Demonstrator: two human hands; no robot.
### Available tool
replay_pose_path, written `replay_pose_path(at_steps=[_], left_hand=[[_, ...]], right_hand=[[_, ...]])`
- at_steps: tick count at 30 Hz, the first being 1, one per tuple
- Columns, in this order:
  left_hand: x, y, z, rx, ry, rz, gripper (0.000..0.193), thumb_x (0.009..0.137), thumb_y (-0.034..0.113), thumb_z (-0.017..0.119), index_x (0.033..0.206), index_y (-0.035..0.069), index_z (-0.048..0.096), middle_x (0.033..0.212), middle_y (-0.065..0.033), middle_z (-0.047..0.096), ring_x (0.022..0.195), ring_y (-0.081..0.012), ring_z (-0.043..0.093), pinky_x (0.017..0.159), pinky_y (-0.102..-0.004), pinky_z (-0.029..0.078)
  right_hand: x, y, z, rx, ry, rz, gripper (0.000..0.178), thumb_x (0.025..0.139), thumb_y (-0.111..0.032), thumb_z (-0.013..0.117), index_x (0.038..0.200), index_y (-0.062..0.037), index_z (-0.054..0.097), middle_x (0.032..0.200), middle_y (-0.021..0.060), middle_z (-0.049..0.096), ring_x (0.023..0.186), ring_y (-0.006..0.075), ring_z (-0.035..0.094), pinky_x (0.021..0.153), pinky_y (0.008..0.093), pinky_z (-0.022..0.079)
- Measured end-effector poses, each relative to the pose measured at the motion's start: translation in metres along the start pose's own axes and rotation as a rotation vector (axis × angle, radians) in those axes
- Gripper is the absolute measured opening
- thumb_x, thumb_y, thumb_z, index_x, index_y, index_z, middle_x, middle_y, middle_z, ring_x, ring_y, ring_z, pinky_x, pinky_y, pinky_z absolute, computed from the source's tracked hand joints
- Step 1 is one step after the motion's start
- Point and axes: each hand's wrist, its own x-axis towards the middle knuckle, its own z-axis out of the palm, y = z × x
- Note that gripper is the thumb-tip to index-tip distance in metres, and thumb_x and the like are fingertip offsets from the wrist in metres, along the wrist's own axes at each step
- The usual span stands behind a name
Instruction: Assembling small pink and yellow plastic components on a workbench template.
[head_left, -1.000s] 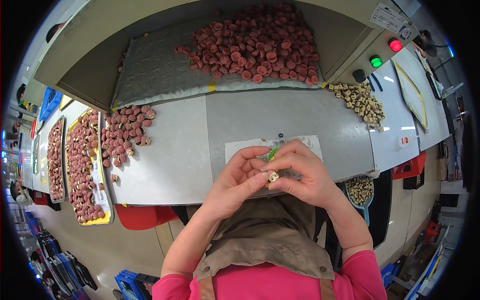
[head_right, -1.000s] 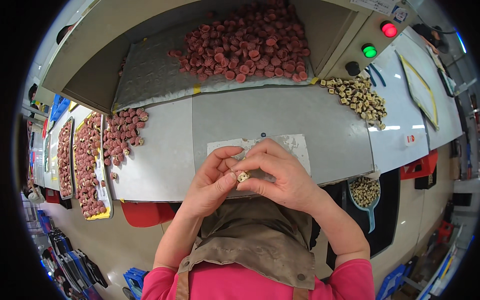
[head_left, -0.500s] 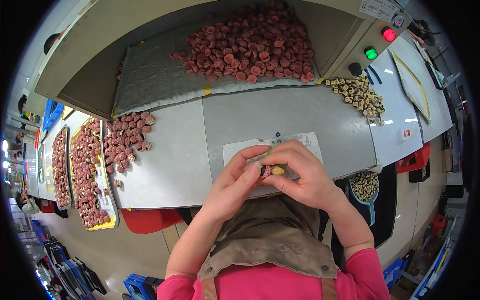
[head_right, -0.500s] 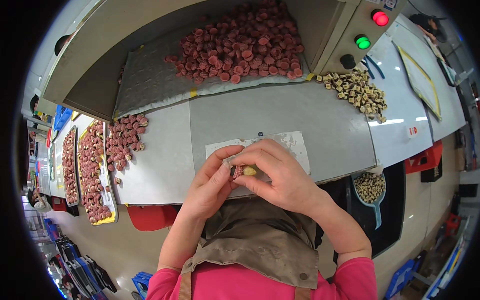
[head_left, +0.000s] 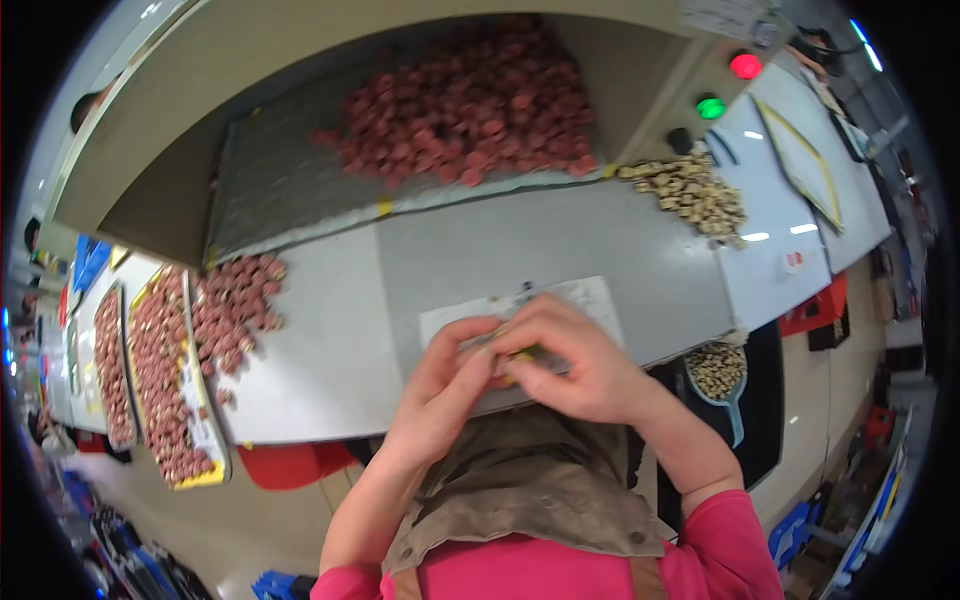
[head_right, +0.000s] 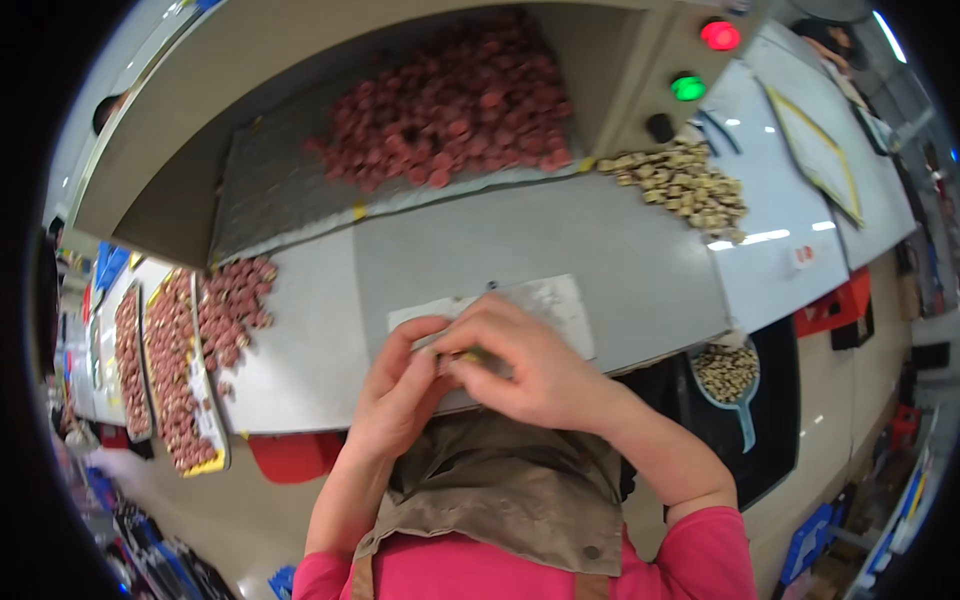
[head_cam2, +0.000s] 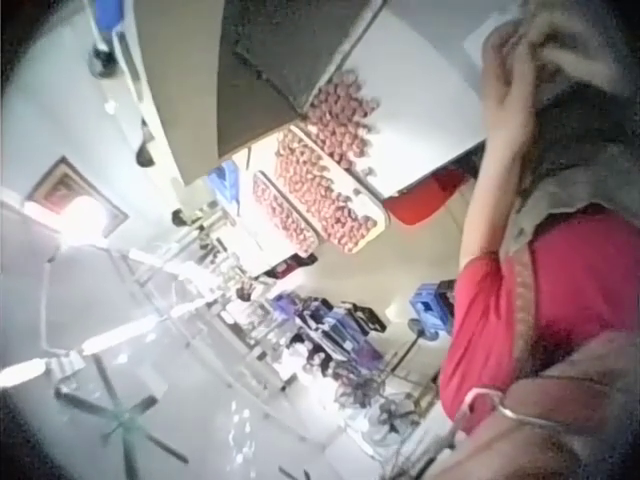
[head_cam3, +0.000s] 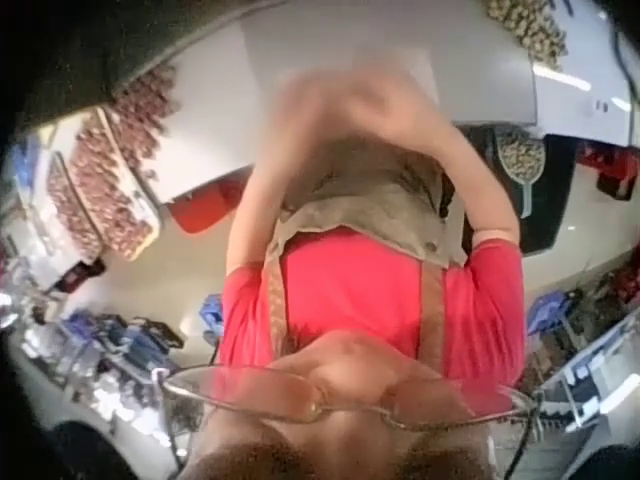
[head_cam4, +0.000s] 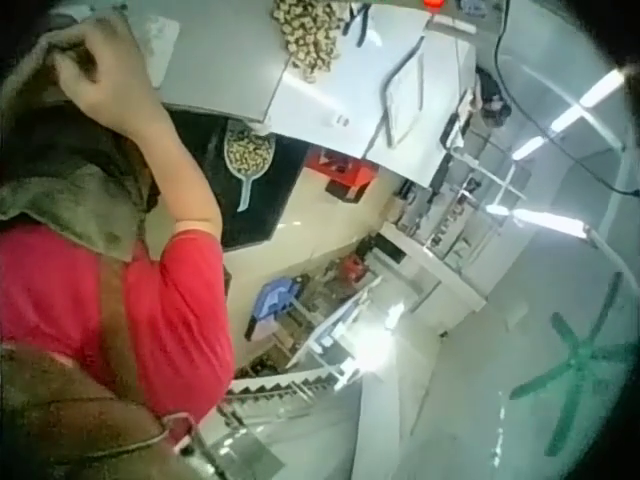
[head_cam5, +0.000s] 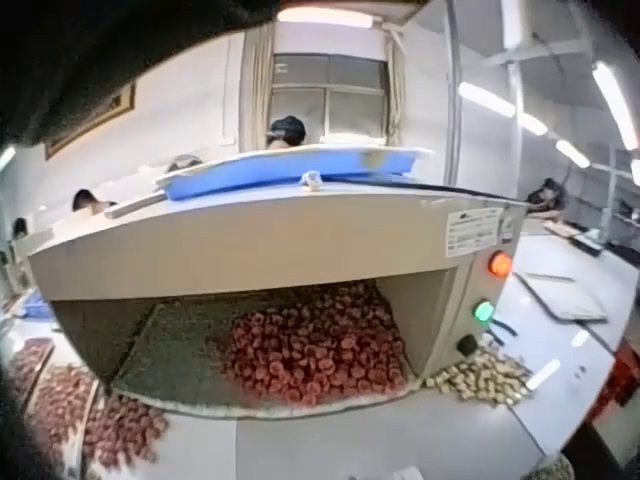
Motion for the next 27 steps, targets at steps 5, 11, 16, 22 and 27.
replay_pose_path(at_steps=[5, 11, 16, 22, 27], left_hand=[[-0.046, 0.037, -0.048, 0.508, 0.541, 0.201, 0.022, 0.091, 0.007, 0.053, 0.112, 0.001, 0.056, 0.105, -0.0071, 0.061, 0.094, -0.0142, 0.056, 0.087, -0.0265, 0.044], [-0.163, 0.094, -0.245, 1.138, 1.112, 0.521, 0.025, 0.096, 0.016, 0.049, 0.114, 0.001, 0.056, 0.113, -0.0066, 0.057, 0.101, -0.015, 0.054, 0.088, -0.0295, 0.044], [-0.17, 0.101, -0.259, 1.49, 1.248, 0.513, 0.024, 0.096, 0.014, 0.05, 0.114, 0.0, 0.057, 0.113, -0.0103, 0.057, 0.101, -0.0203, 0.055, 0.085, -0.0325, 0.046], [-0.106, 0.095, -0.178, 1.837, 1.086, 0.706, 0.02, 0.092, 0.007, 0.052, 0.109, -0.001, 0.058, 0.11, -0.013, 0.058, 0.103, -0.026, 0.055, 0.087, -0.0356, 0.044], [-0.012, 0.072, -0.077, 1.769, 0.578, 0.776, 0.019, 0.086, 0.008, 0.059, 0.104, 0.005, 0.062, 0.109, -0.0096, 0.059, 0.105, -0.0266, 0.053, 0.091, -0.0377, 0.037]], right_hand=[[-0.01, 0.007, -0.04, -0.203, 0.216, -0.069, 0.027, 0.081, -0.007, 0.063, 0.107, -0.0045, 0.059, 0.104, 0.0097, 0.056, 0.096, 0.0224, 0.055, 0.083, 0.0326, 0.044], [-0.048, 0.064, -0.175, -0.767, 0.851, 0.132, 0.024, 0.089, -0.01, 0.054, 0.112, -0.0021, 0.057, 0.109, 0.0127, 0.056, 0.102, 0.0257, 0.053, 0.09, 0.0342, 0.042], [-0.073, 0.125, -0.238, -0.804, 0.88, 0.421, 0.023, 0.092, -0.011, 0.05, 0.11, -0.0005, 0.058, 0.109, 0.0153, 0.056, 0.104, 0.0276, 0.053, 0.091, 0.0342, 0.042], [-0.047, 0.116, -0.196, -0.81, 0.762, 0.271, 0.025, 0.092, -0.013, 0.048, 0.112, -0.0009, 0.056, 0.111, 0.0174, 0.055, 0.106, 0.0315, 0.052, 0.092, 0.036, 0.041], [-0.031, 0.106, -0.161, -0.837, 0.716, 0.28, 0.025, 0.092, -0.013, 0.048, 0.114, -0.0015, 0.055, 0.111, 0.0181, 0.054, 0.106, 0.033, 0.052, 0.091, 0.0365, 0.042]])
